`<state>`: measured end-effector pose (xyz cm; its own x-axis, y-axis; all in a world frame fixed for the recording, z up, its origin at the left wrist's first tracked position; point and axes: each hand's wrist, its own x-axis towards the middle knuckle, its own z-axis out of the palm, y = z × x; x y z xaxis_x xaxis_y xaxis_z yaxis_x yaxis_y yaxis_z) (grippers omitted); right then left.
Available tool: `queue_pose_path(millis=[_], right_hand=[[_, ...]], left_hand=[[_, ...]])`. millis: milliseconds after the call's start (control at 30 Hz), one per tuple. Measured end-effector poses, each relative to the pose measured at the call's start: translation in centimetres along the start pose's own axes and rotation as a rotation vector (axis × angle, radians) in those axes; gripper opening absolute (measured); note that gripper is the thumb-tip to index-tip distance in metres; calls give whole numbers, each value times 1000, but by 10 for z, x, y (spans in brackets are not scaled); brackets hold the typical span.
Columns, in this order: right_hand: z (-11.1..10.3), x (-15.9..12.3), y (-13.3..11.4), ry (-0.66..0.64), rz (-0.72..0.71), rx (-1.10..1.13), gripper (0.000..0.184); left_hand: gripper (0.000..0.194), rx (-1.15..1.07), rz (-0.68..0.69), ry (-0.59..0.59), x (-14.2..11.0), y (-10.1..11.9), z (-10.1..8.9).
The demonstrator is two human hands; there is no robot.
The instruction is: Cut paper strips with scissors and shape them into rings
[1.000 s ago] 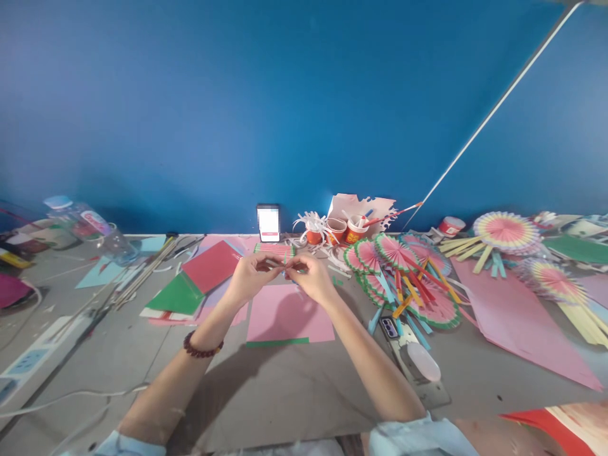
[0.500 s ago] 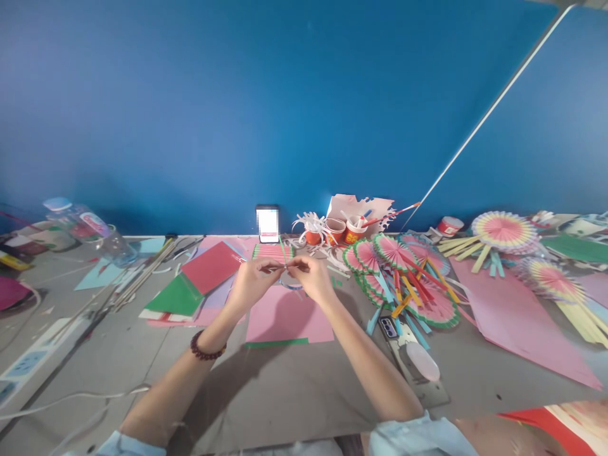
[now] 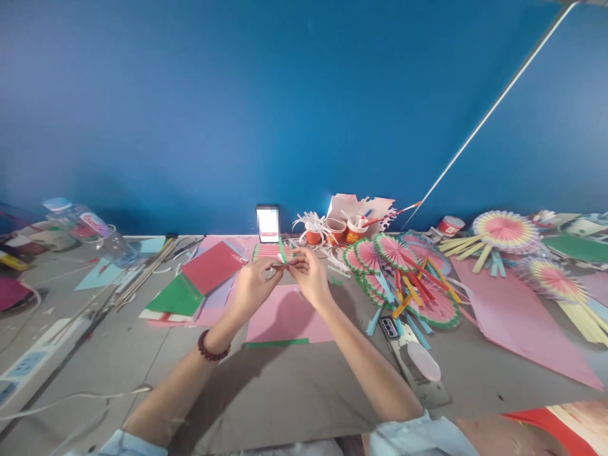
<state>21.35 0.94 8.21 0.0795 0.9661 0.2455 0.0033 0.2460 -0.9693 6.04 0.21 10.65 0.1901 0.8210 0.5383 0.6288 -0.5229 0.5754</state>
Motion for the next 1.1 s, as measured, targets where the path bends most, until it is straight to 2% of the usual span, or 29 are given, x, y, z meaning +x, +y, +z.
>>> queue_pose_path(millis=[100,300,500,667,833,967,1100], right_hand=[[1,-2,-5,12,-25,-1,38],[0,-2,-7,13,-87,-120,31],[-2,-1,-2,-39,-50,-198,27],[-2,-1,-3,-6,-22,-288,16],[0,-2,-9,-45,25,-254,14],[2,-5,-14,-21,57,-244,16],[4,-7,-18,15,-41,-298,14]], left_hand=[[11,14,-6,8,0,0,0],[13,-34,9,-9,0,2,0],[12,-36,47,-5,-1,2,4],[11,-40,55,22,-2,0,5],[10,-94,20,23,-1,-1,3],[9,-96,12,7,0,1,0],[11,-110,-18,-5,-1,2,-1]])
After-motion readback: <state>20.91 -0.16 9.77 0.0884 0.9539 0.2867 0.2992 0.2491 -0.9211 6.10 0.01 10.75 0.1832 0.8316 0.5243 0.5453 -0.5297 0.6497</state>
